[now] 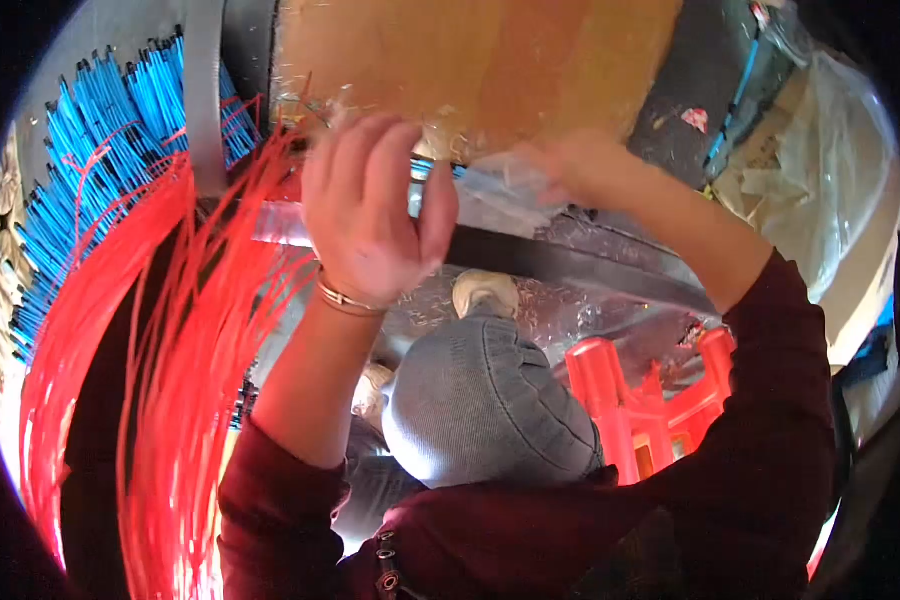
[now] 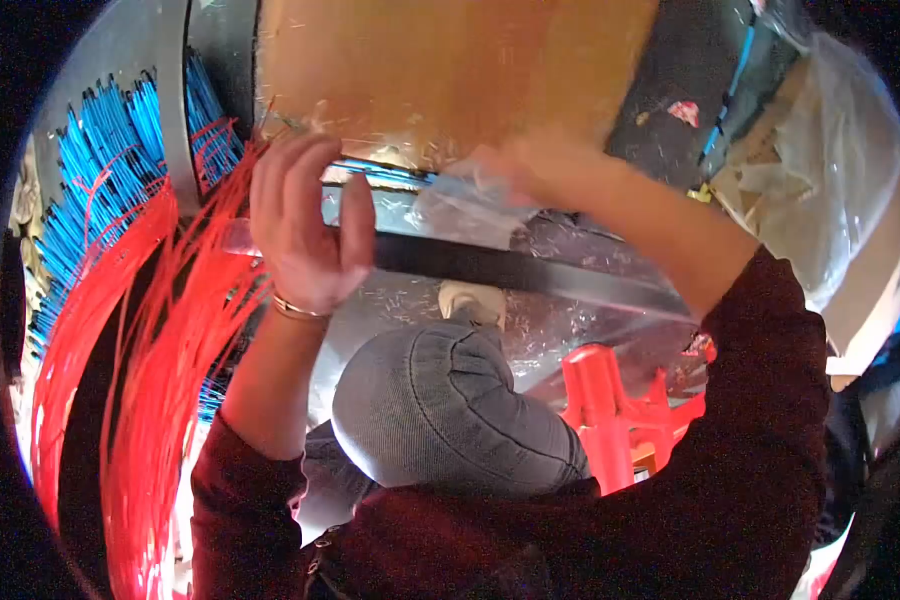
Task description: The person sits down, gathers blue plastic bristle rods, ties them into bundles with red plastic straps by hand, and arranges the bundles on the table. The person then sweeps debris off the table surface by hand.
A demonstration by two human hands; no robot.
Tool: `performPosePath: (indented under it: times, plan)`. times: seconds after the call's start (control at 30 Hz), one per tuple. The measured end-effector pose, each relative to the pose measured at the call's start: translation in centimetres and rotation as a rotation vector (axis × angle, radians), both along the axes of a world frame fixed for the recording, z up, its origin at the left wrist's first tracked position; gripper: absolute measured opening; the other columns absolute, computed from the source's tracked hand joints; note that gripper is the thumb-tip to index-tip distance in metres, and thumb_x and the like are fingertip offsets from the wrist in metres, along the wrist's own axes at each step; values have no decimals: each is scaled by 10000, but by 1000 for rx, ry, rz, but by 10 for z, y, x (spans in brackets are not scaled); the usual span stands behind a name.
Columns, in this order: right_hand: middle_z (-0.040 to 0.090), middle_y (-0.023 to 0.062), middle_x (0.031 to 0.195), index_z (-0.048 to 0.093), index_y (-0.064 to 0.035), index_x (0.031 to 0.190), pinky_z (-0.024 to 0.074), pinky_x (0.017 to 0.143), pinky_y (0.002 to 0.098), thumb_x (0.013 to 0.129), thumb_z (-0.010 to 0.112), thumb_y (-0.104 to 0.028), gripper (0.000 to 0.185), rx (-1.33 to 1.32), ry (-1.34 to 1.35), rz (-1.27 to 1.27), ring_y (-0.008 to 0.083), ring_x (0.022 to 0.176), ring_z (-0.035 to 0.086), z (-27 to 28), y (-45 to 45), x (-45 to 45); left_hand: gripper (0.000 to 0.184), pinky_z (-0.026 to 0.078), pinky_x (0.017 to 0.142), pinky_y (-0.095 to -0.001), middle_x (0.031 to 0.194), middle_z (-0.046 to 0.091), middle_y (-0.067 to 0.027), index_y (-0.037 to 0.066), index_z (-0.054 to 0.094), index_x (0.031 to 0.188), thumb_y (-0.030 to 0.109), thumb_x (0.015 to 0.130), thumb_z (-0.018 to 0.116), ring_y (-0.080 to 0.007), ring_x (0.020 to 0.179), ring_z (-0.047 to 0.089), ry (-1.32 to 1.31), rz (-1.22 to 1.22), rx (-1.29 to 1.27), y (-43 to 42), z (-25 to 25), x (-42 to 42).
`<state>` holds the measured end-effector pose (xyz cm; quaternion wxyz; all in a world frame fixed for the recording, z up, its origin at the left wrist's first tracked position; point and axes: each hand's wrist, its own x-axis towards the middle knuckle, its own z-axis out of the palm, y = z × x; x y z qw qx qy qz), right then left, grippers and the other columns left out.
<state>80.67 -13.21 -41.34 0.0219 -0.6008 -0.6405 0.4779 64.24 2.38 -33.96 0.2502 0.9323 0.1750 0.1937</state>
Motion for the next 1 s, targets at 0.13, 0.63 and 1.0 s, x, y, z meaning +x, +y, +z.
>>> performPosePath:
  times: [0.13,0.63,1.0]
  plan:
    - [618,156,840,523,-157,1041,473,656,443,791,516,-306,292,-105,-108,153,332,761,610,-32,-39,-24,218,426,707,-382,837,568,-141,11,542,860,102,676,613,-315,768,543,-74,-3,87,0,-6,-1]
    - [599,84,628,617,10,798,435,480,260,785,580,-95,113,374,18,-1279,113,541,554,142,-63,15,231,423,806,-292,932,612,-102,9,581,968,189,824,577,-194,907,573,-217,-1,-232,3,-15,-15]
    - [536,178,1134,531,-90,1150,416,909,372,682,708,-335,557,-251,510,-456,257,1042,547,123,-83,-196,623,379,917,-278,1165,529,-88,9,347,1290,167,781,668,-150,1064,497,316,191,-1557,-99,39,-148]
